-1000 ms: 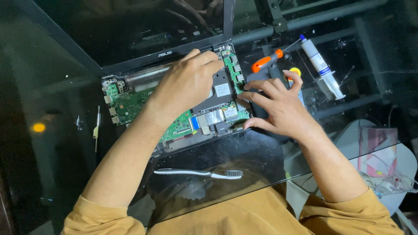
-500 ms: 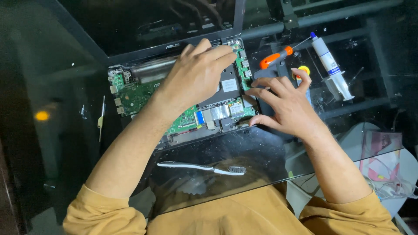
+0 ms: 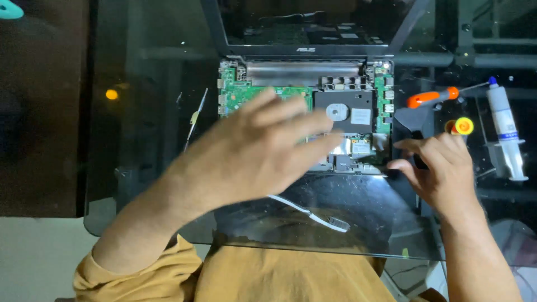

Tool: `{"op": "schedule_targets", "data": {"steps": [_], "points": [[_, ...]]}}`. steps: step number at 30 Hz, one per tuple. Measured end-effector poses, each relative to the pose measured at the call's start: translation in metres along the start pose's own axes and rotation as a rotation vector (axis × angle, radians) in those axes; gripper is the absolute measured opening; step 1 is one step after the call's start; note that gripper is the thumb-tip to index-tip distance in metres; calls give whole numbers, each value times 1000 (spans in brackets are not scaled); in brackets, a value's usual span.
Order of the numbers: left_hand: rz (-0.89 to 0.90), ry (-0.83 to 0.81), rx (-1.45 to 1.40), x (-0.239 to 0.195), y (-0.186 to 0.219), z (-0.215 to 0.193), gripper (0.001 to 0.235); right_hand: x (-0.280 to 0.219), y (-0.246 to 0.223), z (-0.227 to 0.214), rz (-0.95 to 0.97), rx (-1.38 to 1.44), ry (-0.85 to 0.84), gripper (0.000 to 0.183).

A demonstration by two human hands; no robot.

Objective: The person cleans a laptop fan with a toothbrush, then uses a screwdriver to reattach the fan to the motherboard. They connect a ribbon cable and close the laptop.

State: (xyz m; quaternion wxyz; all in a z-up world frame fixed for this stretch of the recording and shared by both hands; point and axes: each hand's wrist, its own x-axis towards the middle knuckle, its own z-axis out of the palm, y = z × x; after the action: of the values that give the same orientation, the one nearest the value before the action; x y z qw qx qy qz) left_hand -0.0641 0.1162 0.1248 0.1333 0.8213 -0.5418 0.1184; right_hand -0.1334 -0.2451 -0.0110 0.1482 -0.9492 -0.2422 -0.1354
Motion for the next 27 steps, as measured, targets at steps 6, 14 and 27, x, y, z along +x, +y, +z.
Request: {"op": "schedule_targets", "data": {"steps": [6,14,27], "points": [[-139,-215,-165,-78,56,87,34,-6,-1,1,-63,88,96,37],[-356,-55,-308,-109,78,67,14,-14,1,0,-31,112,102,53],[-1150,305,85,-173,8,29,13,-16,6,8,-49,41,80,39]]}}
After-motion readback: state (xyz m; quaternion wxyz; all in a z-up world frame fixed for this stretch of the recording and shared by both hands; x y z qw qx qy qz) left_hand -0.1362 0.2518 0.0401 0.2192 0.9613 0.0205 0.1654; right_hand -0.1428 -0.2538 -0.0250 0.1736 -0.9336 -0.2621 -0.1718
